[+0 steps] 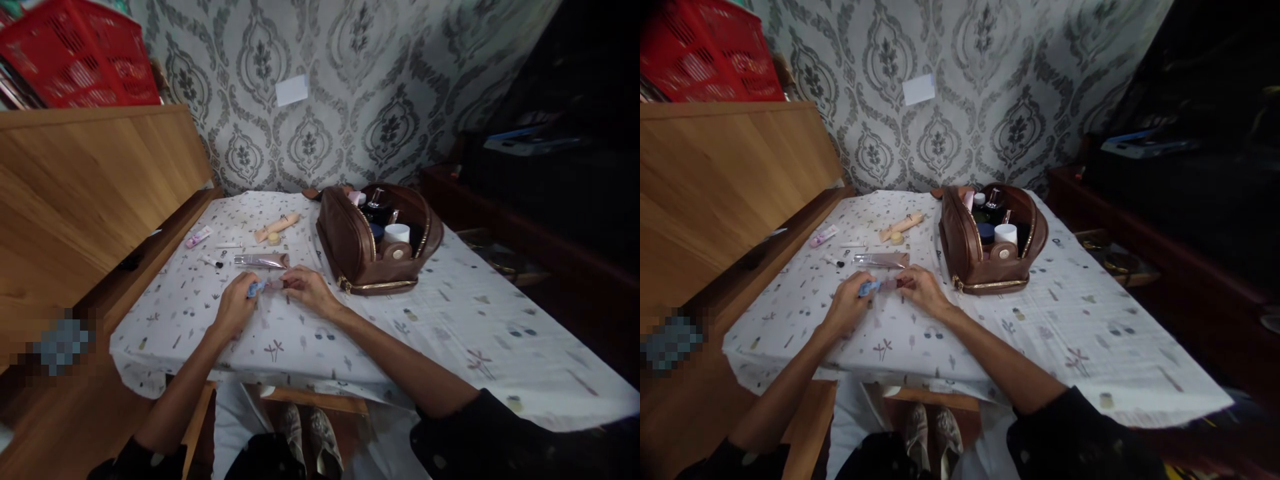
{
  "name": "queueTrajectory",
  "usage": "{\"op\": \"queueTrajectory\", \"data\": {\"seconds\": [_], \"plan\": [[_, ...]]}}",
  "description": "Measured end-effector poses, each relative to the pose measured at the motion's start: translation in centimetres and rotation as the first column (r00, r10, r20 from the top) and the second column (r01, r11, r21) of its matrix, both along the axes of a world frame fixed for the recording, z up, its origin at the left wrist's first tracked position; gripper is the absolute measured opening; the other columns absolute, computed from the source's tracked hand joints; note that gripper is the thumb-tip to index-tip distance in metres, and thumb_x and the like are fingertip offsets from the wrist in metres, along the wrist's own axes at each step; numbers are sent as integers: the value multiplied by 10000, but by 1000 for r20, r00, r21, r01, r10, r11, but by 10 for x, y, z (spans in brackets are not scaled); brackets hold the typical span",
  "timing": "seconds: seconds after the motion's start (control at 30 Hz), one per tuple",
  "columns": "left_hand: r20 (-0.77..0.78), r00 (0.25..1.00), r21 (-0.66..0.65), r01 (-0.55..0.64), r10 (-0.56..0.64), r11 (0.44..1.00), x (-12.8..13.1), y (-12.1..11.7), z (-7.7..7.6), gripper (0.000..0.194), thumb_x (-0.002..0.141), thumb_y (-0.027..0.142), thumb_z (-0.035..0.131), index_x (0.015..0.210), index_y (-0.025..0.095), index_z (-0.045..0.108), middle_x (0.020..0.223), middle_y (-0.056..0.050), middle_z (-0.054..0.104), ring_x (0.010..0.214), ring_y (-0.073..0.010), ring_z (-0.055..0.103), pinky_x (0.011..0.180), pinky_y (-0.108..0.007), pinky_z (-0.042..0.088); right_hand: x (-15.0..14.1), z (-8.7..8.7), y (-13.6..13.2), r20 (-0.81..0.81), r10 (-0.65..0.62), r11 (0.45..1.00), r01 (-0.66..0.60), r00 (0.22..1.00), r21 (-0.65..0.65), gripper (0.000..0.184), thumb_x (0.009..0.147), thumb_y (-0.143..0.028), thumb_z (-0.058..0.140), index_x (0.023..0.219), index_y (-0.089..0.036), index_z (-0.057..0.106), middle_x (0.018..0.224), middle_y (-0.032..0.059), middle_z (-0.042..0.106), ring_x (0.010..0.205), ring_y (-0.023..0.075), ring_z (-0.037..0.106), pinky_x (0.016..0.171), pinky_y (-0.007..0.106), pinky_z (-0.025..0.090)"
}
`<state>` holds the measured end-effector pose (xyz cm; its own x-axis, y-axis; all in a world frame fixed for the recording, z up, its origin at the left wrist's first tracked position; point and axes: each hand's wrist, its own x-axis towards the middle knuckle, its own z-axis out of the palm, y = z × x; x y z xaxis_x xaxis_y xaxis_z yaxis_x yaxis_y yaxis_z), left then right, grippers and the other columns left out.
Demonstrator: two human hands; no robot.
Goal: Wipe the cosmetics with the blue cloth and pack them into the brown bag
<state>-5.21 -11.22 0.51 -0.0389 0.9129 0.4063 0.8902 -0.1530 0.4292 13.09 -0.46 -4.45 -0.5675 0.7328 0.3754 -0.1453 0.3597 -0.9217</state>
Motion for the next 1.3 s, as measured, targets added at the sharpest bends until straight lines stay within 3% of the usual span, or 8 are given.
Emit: {"op": "queueTrajectory", "data": {"seconds": [0.13,0.23,0.43,0.63,0.83,0.97,1.13,1.3], "plan": [[3,1000,-8,-13,13,1000,-3,-2,-4,163,837,101,504,892,215,607,868,-16,621,814,-187,577,723,-290,420,-2,0,-2,-33,105,979,-109,994,-173,372,686,-395,799,957,-172,676,713,-24,619,577,130,607,600,289,538],[-21,1000,-8,-13,13,1000,-3,-2,-6,158,834,98,507,867,219,604,848,-12,611,795,-186,572,706,-286,416,-2,1,-3,-41,122,969,-128,992,-212,404,649,-422,827,910,-167,651,686,-33,621,549,126,607,586,282,526],[-103,994,-41,-38,34,998,-2,-9,-5,212,821,63,484,882,230,598,878,-18,604,849,-203,577,720,-301,423,-3,1,-1,-12,68,985,-69,998,-159,355,671,-427,805,870,-166,670,709,-12,641,611,128,594,593,266,511],[-133,990,-38,-60,55,997,-6,-13,-3,249,787,39,477,892,235,590,876,-21,595,865,-209,575,740,-305,434,-2,0,2,20,5,994,-3,1000,-106,365,658,-250,769,1007,-181,686,831,2,668,668,131,607,626,269,524],[-61,998,82,24,-19,996,25,-4,12,237,830,65,491,956,228,607,978,-39,634,968,-218,586,825,-319,457,-1,1,-1,17,34,997,-32,999,-71,448,677,-205,724,1121,-199,662,866,3,664,657,121,617,621,259,547],[-98,992,79,88,-80,993,42,6,12,253,839,55,492,973,230,617,1018,-46,640,988,-218,585,833,-314,467,-2,-2,-2,-19,109,990,-110,994,-92,469,692,-211,701,1156,-190,637,854,0,663,591,112,602,579,257,540],[-83,997,5,10,-10,1000,24,4,7,210,838,81,491,936,224,610,953,-41,636,912,-216,583,790,-319,453,-3,-6,0,16,71,997,-70,997,-44,456,682,-192,731,1133,-182,661,866,9,667,649,113,610,667,269,542],[-11,999,-49,-53,53,997,4,-1,3,143,835,107,506,880,214,590,870,-14,613,793,-182,567,713,-286,414,-4,-8,3,74,17,1000,-17,997,7,255,702,-248,758,936,-161,711,819,25,661,683,141,619,668,280,530]]}}
